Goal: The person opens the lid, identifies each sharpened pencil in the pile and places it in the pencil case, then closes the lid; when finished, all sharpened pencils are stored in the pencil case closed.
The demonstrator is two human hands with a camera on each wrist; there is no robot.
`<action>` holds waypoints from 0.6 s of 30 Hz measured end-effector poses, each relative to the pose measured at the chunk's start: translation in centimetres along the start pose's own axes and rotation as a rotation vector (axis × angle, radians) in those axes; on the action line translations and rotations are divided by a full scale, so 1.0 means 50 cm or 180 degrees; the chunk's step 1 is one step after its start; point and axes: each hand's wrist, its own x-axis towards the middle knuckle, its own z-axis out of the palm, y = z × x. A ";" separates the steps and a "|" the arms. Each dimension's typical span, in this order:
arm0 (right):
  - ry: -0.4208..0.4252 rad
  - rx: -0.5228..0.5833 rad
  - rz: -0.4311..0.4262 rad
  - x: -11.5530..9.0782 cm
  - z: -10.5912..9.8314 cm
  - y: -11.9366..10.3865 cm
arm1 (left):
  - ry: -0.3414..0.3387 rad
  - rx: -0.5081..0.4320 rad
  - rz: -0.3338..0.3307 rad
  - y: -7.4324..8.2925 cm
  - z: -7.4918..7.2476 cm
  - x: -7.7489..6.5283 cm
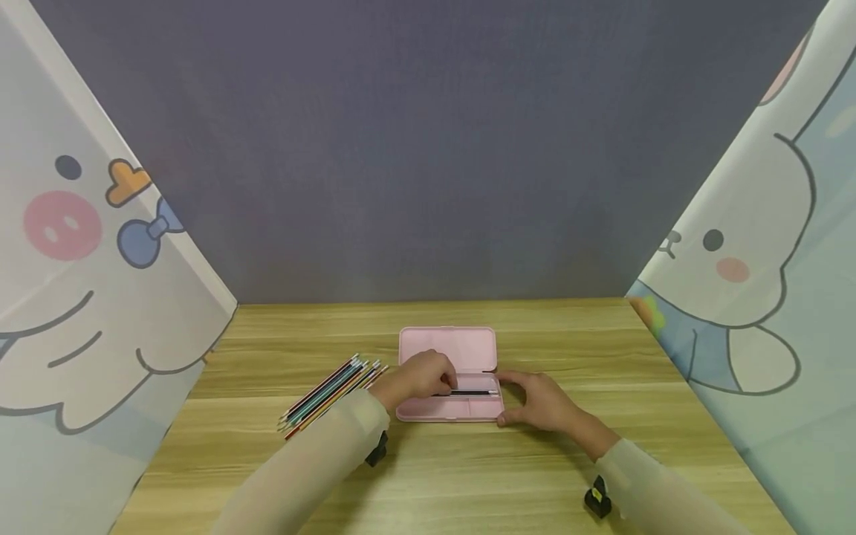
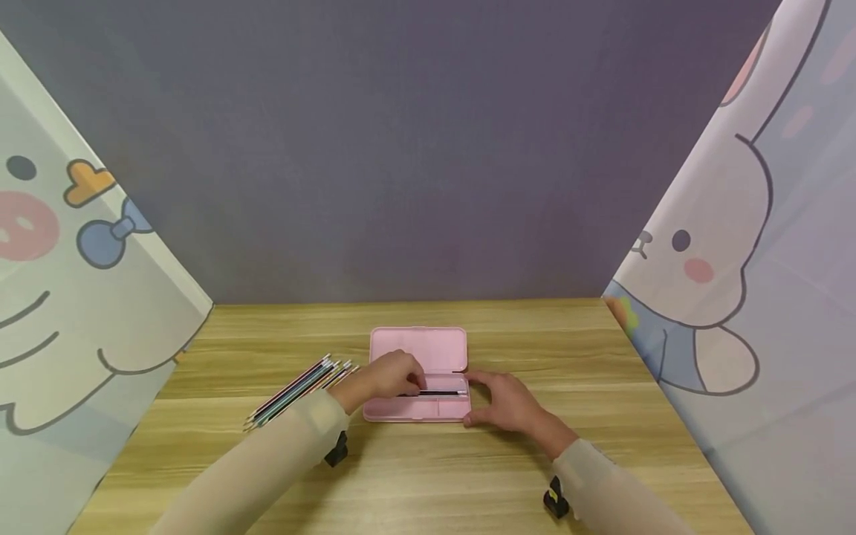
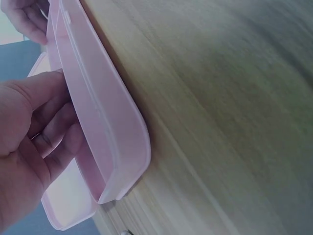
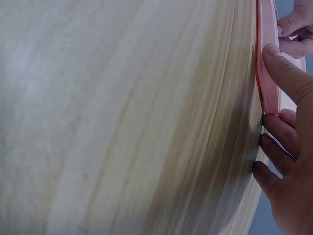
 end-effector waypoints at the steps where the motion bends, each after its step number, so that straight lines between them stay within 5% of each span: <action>1: 0.0007 -0.0017 -0.0001 0.000 0.000 0.000 | 0.0004 0.0001 0.0013 0.000 -0.001 -0.002; 9: 0.0003 -0.0202 -0.0033 0.005 -0.005 -0.005 | 0.0090 -0.0300 0.0143 -0.018 -0.009 -0.027; 18: -0.0010 -0.0196 0.0039 0.004 -0.007 -0.007 | 0.0309 -0.1347 0.0112 -0.085 -0.047 -0.090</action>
